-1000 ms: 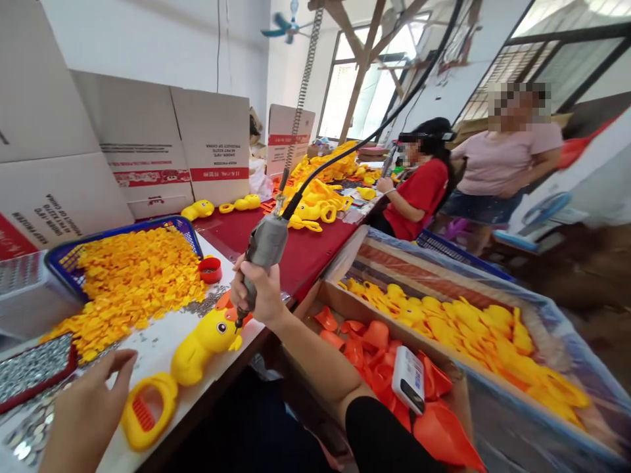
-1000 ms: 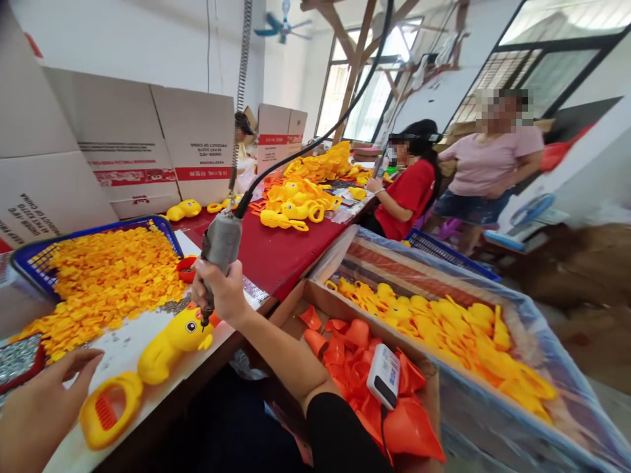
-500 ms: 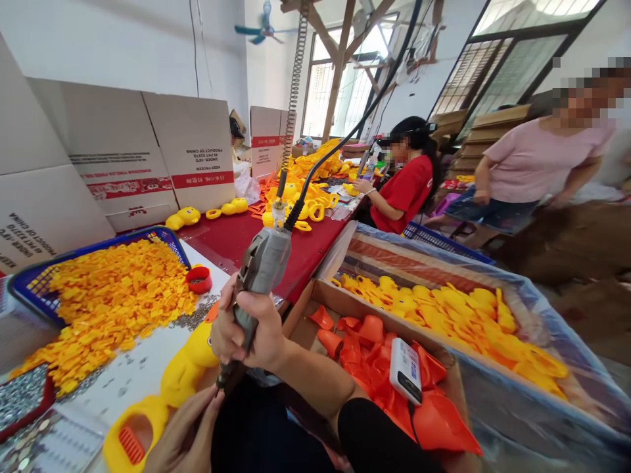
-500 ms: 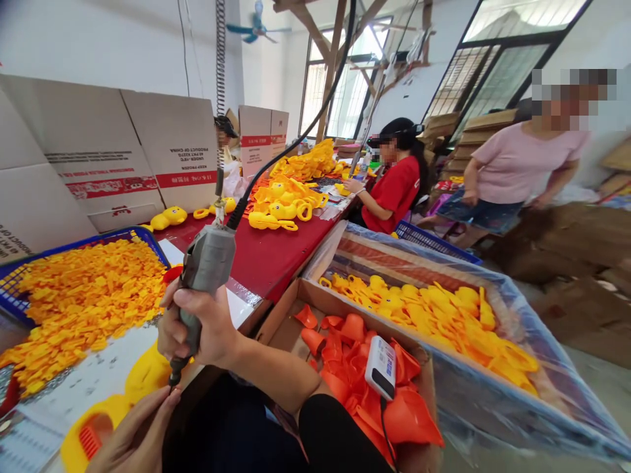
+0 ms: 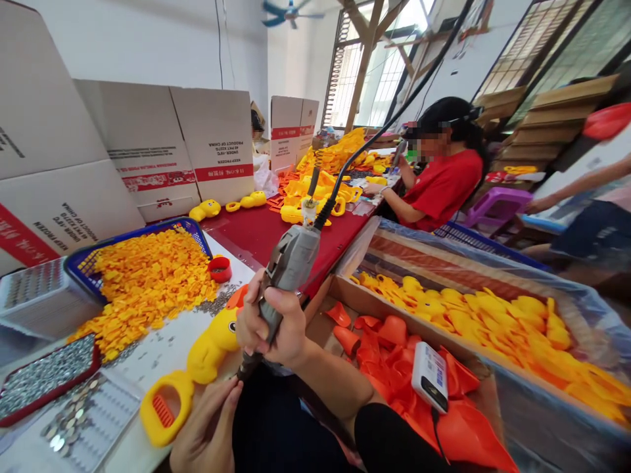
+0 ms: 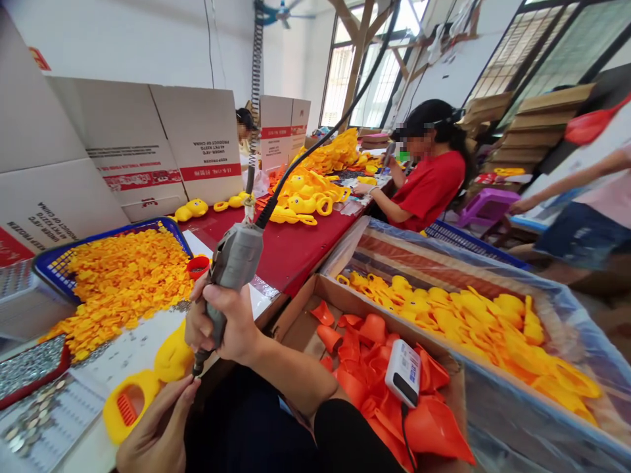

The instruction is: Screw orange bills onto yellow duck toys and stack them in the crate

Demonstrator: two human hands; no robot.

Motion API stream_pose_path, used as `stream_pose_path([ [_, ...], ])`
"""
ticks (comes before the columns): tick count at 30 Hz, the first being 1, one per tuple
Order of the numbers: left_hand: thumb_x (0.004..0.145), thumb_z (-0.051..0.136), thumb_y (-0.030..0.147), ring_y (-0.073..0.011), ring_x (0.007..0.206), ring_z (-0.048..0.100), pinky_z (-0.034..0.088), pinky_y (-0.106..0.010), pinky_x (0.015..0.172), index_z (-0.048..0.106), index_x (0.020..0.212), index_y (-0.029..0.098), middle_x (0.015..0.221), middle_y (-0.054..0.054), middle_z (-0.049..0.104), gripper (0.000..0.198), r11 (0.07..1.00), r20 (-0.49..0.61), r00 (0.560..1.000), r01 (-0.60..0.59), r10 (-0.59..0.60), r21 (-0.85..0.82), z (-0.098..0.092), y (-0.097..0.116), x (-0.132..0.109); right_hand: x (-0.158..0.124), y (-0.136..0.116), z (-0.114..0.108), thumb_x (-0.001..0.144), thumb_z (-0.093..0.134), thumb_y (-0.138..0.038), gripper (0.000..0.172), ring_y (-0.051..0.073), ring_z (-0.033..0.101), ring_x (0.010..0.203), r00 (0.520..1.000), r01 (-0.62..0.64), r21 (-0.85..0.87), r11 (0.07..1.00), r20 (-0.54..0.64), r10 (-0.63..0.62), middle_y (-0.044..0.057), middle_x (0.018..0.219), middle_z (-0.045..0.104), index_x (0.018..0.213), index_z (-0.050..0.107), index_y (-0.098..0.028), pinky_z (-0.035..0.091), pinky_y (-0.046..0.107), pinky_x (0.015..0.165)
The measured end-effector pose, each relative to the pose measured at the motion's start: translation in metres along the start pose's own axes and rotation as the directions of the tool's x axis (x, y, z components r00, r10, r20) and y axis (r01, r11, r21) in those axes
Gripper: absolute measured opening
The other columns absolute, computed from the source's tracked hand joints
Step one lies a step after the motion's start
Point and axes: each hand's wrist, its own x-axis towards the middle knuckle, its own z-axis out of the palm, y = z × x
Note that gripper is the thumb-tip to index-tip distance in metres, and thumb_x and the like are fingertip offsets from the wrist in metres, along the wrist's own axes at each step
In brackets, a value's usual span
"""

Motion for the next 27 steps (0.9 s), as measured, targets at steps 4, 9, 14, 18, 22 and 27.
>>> stream_pose_path([
  [4, 0.083, 0.082, 0.034, -0.0209, 0.075, 0.078, 0.068, -0.031, 0.075, 0.085, 0.083, 0.030, 0.084, 0.000, 0.083, 0.006, 0.998, 0.046, 0.997, 0.054, -0.055, 0.027, -0.006, -0.002, 0.000, -0.001, 0.001, 0.002, 0.076, 0.071, -0.056, 0.038, 0.006, 0.029, 0.028, 1.000, -0.007, -0.013, 1.000, 0.000, 0.007, -0.013, 0.041, 0.041, 0.081, 0.054, -0.023, 0.036, 0.020, 0.035],
  [9, 0.083, 0.081, 0.048, -0.0205, 0.074, 0.078, 0.066, -0.026, 0.070, 0.086, 0.086, 0.026, 0.084, -0.005, 0.083, 0.023, 0.970, 0.072, 0.968, 0.242, -0.242, -0.001, -0.007, 0.004, -0.001, -0.004, -0.001, 0.004, 0.079, 0.070, -0.052, 0.033, 0.006, 0.027, 0.028, 0.999, 0.035, -0.016, 0.999, -0.011, -0.035, -0.013, 0.040, 0.040, 0.079, 0.053, -0.023, 0.035, 0.019, 0.034],
  [14, 0.082, 0.082, 0.048, -0.0202, 0.077, 0.078, 0.066, -0.027, 0.074, 0.086, 0.089, 0.024, 0.086, -0.007, 0.082, 0.025, 0.949, 0.087, 0.947, 0.313, -0.308, -0.047, 0.001, 0.015, 0.001, -0.008, -0.004, 0.004, 0.082, 0.069, -0.051, 0.031, 0.007, 0.028, 0.027, 0.997, 0.058, -0.109, 0.992, -0.041, -0.062, -0.012, 0.041, 0.041, 0.079, 0.055, -0.023, 0.035, 0.019, 0.032],
  [18, 0.077, 0.087, 0.041, -0.0206, 0.079, 0.079, 0.066, -0.027, 0.075, 0.086, 0.086, 0.025, 0.087, -0.007, 0.083, 0.018, 0.942, 0.040, 0.951, 0.309, -0.307, -0.128, 0.009, 0.022, 0.002, -0.010, -0.009, 0.006, 0.083, 0.069, -0.050, 0.030, 0.007, 0.029, 0.028, 0.994, 0.060, -0.166, 0.984, -0.084, -0.075, -0.013, 0.040, 0.038, 0.078, 0.053, -0.024, 0.036, 0.020, 0.034],
  [22, 0.071, 0.092, 0.036, -0.0197, 0.076, 0.078, 0.065, -0.027, 0.071, 0.086, 0.081, 0.025, 0.081, -0.005, 0.082, 0.016, 0.901, 0.044, 0.933, 0.357, -0.358, -0.247, 0.013, 0.023, 0.003, -0.012, -0.015, 0.007, 0.084, 0.066, -0.047, 0.026, 0.007, 0.027, 0.027, 0.992, 0.081, -0.198, 0.977, -0.082, -0.099, -0.012, 0.039, 0.037, 0.079, 0.054, -0.025, 0.034, 0.021, 0.034],
  [27, 0.063, 0.097, 0.038, -0.0204, 0.075, 0.078, 0.065, -0.029, 0.072, 0.084, 0.079, 0.021, 0.078, -0.006, 0.080, 0.027, 0.796, 0.141, 0.862, 0.504, -0.487, -0.336, 0.013, 0.015, 0.004, -0.014, -0.017, 0.007, 0.084, 0.065, -0.056, 0.034, 0.006, 0.027, 0.027, 0.990, 0.031, -0.289, 0.957, -0.122, -0.069, -0.013, 0.040, 0.036, 0.077, 0.048, -0.027, 0.032, 0.022, 0.037],
])
